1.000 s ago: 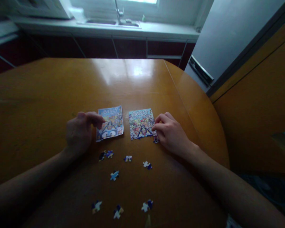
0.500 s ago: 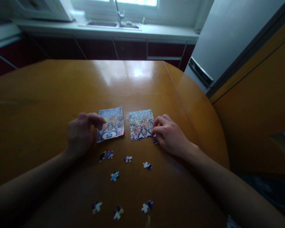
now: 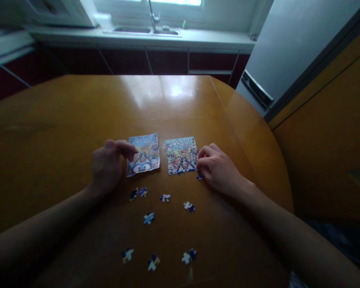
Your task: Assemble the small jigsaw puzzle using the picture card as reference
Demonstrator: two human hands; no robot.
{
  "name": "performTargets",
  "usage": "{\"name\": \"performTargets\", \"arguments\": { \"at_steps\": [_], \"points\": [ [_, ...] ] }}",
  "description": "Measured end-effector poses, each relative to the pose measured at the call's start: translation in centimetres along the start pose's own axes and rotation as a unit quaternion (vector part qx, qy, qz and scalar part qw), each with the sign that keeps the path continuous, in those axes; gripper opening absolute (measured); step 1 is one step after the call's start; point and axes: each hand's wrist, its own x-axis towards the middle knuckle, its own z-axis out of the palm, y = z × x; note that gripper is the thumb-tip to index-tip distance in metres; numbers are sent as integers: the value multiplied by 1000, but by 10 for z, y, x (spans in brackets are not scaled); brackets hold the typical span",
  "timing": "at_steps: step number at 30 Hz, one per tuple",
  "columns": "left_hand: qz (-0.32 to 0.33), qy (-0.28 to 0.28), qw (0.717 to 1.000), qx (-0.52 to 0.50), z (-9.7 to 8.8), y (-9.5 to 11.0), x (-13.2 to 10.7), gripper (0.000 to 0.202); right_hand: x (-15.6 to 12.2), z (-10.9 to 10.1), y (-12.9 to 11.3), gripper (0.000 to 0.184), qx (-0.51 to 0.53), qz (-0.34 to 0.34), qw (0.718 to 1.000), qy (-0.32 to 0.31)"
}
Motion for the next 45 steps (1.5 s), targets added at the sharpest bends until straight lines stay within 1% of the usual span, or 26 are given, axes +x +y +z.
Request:
{"name": "performTargets", "arguments": {
  "at_steps": [5,8,11,14,18,21,25,28,31,33,37,40,43,45],
  "points": [
    [1,-2,1000,2,0,-1,0,61,-1,-2,-9,22,33,-20,998,46],
    [2,-6,1000,14,0,1,0,60,-4,-1,-23,18,55,-44,996,49],
    [9,-16,1000,21,0,2,-1,60,-8,5,-40,15,69,-73,995,24],
    [19,-30,999,13,1,3,-3,61,-13,16,-53,15,63,-103,992,-22],
    [33,-51,998,18,0,1,-6,61,-15,28,-59,17,45,-111,991,-62],
    [25,-53,998,17,1,-1,-7,61,-15,30,-58,19,42,-111,991,-66],
    [14,-54,998,-2,2,-4,-7,60,-15,29,-62,17,15,-108,993,-42],
    [14,-55,998,-10,3,-4,-7,60,-16,34,-77,17,-11,-115,993,-38],
    [15,-53,998,-5,3,-5,-8,59,-18,45,-94,20,-55,-138,987,-62],
    [20,-54,998,-2,3,-6,-8,59,-18,51,-102,23,-71,-141,985,-75],
    [24,-58,998,6,1,-6,-8,58,-15,59,-107,17,-59,-136,985,-90],
    [30,-66,997,14,1,-3,-8,57,-16,62,-108,16,-58,-136,985,-84],
    [46,-73,996,17,0,-1,-8,56,-16,60,-108,20,-69,-134,985,-80],
    [51,-76,996,21,-1,0,-8,55,-15,54,-105,23,-79,-122,987,-70]
  ]
}}
